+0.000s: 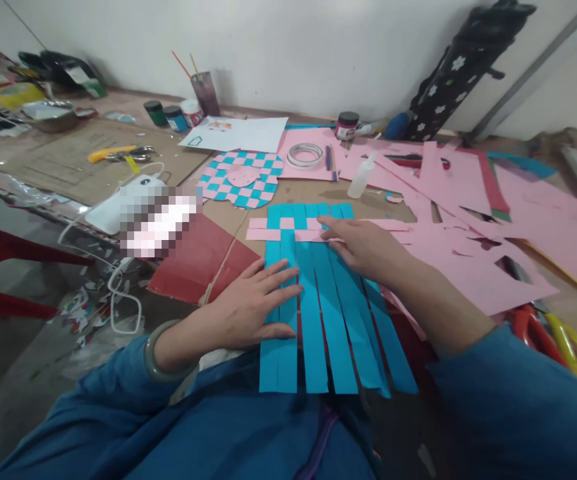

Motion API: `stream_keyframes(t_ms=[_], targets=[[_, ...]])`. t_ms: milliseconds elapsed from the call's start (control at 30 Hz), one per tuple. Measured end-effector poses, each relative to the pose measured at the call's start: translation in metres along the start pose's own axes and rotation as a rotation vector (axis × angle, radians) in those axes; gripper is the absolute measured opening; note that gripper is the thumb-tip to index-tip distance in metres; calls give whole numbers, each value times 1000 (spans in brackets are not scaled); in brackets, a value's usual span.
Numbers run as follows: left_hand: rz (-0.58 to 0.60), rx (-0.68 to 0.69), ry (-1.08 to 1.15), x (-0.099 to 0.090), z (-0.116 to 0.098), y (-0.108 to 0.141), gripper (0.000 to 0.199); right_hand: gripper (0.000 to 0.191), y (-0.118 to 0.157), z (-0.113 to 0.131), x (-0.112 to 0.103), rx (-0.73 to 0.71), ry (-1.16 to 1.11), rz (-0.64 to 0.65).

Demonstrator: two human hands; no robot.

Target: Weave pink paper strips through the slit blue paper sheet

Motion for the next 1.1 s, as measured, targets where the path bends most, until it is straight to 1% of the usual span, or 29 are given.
stream_keyframes(t_ms=[33,100,333,533,700,867,1000,1100], targets=[[-3,0,-2,0,0,0,72,47,0,2,4,-13,15,37],[-9,2,-3,-1,0,-1,72,45,-1,5,10,-32,48,61],[1,-1,4,-1,0,-1,72,43,-3,3,12,-43,94,45],[18,-3,5,-4,-1,-1,71,46,-2,7,17,-35,141,47],[31,-1,-2,-4,-2,-1,71,46,-5,13,29,-103,168,110],[9,-2,23,-1,0,0,73,47,-7,16,34,-70,120,133],[14,-14,24,1,1,0,73,49,-6,19,29,-63,107,125],[15,-11,11,0,1,0,74,50,5,15,13,-24,112,86]])
Point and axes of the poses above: each hand's wrist, its own y-axis away from the middle knuckle, its own x-axis out of the palm, z = x × y, the point moved 5 cm from there along -y, towards the middle knuckle, and after that the axes turned 15 degrees about z, right-handed, at the moved point
